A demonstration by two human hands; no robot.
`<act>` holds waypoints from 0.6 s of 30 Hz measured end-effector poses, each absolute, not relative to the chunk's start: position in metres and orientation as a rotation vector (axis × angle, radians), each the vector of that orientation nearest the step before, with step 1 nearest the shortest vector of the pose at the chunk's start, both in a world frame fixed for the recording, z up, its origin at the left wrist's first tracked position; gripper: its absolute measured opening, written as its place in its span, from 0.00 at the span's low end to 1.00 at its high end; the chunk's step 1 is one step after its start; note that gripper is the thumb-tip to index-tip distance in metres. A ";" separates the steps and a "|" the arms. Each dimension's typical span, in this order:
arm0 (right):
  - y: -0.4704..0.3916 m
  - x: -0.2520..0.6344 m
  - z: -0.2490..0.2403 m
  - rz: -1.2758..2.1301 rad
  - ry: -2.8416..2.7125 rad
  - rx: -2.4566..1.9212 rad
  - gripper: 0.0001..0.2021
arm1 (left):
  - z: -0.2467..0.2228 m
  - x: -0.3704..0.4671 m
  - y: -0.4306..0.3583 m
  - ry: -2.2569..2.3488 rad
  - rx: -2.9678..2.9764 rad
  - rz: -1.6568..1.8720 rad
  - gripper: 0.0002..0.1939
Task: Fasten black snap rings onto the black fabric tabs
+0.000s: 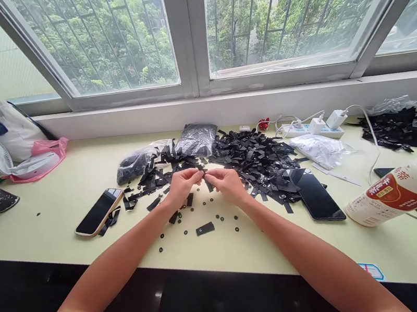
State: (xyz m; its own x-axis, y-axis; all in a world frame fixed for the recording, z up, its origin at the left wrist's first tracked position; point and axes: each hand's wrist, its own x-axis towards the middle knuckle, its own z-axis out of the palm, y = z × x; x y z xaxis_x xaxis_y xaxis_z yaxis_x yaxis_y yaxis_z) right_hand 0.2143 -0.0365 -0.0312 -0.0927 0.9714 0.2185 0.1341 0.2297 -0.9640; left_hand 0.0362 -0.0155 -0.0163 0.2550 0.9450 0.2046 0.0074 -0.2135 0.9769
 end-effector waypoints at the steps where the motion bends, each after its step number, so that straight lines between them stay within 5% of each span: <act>1: -0.036 0.215 -0.032 1.036 -1.467 -1.097 0.20 | -0.016 0.036 -0.015 0.935 1.509 1.144 0.17; 18: -0.034 0.217 -0.032 1.222 -1.357 -1.080 0.19 | -0.020 0.034 -0.019 0.988 1.817 1.214 0.17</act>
State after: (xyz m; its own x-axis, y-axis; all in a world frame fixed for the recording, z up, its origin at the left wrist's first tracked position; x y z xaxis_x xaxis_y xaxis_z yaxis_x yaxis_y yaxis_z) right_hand 0.2173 -0.0340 -0.0320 -0.1291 0.9867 0.0984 0.0050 0.0999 -0.9950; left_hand 0.0342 -0.0187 -0.0203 0.2602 0.8846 0.3870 0.1996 -0.4414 0.8748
